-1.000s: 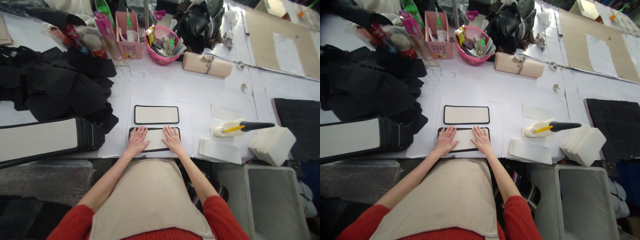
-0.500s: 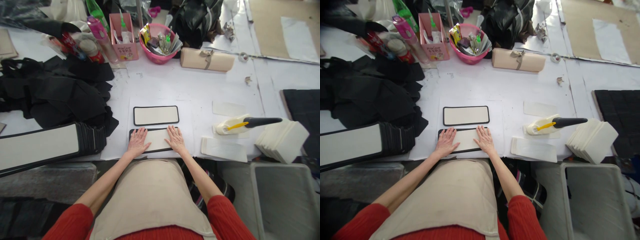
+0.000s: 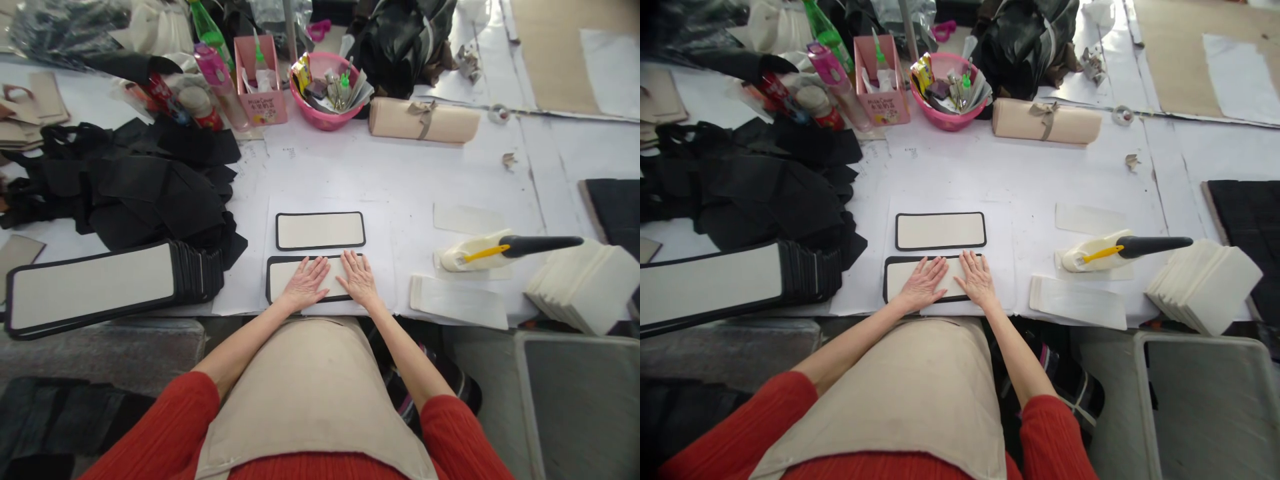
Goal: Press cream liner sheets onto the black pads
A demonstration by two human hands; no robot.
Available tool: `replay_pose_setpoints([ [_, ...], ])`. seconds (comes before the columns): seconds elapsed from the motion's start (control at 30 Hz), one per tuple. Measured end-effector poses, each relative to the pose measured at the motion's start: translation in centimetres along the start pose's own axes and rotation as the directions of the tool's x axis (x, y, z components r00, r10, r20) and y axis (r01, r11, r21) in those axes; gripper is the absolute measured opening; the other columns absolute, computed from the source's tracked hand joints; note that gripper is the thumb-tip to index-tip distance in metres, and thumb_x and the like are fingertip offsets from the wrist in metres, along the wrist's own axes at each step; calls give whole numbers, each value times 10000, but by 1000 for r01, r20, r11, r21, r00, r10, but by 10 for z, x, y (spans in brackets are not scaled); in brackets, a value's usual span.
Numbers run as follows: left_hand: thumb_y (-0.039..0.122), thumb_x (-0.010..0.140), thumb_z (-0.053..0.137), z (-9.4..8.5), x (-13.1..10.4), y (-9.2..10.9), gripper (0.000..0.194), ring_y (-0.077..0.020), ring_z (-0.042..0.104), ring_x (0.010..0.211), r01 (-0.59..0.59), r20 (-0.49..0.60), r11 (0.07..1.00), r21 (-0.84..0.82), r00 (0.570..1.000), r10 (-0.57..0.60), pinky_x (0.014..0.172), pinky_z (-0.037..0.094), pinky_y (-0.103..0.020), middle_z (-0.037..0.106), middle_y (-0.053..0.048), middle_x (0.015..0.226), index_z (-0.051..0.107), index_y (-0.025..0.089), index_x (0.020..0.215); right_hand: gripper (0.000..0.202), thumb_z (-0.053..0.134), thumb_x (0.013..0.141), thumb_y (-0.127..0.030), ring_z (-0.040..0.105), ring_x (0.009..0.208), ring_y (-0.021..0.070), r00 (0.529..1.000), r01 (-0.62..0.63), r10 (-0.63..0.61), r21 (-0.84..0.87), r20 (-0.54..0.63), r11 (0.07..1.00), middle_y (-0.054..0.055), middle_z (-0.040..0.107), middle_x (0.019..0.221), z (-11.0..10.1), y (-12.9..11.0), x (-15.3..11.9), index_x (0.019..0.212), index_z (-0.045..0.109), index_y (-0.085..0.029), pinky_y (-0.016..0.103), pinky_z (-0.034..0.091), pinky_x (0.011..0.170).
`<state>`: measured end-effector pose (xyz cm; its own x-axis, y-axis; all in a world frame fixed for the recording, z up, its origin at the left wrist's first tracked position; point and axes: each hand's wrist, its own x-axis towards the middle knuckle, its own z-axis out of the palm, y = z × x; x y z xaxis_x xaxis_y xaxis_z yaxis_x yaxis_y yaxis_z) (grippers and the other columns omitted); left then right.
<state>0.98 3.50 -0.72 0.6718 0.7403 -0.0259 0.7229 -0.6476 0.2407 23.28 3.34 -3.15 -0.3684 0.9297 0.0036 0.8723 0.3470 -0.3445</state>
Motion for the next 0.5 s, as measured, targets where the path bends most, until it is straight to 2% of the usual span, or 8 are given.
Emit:
replay_pose_setpoints([
  [0.17,479,961,418,-8,-15,-16,687,-254,163,1505,-7,4,999,39,1000,7,1227,49,-497,251,-144,1610,289,120,1531,684,405,991,-473,198,1501,263,1000,10,-10,-23,-15,1000,94,245,1617,1,1,0,1563,211,-151,498,105,1227],
  [0.33,466,947,451,-12,-48,-43,679,-283,180,1500,138,-35,989,62,990,-136,1216,66,-528,271,-163,1598,322,129,1522,680,404,993,-468,190,1503,260,1000,14,-14,-35,-13,999,93,236,1620,3,1,0,1559,219,-139,496,94,1229],
  [0.5,473,938,453,-8,-51,-48,663,-288,206,1493,147,-35,989,32,989,-146,1213,78,-524,287,-160,1595,355,152,1510,680,415,990,-473,200,1501,258,1000,5,-5,-45,-14,999,98,251,1614,1,1,1,1557,226,-149,499,115,1228],
])
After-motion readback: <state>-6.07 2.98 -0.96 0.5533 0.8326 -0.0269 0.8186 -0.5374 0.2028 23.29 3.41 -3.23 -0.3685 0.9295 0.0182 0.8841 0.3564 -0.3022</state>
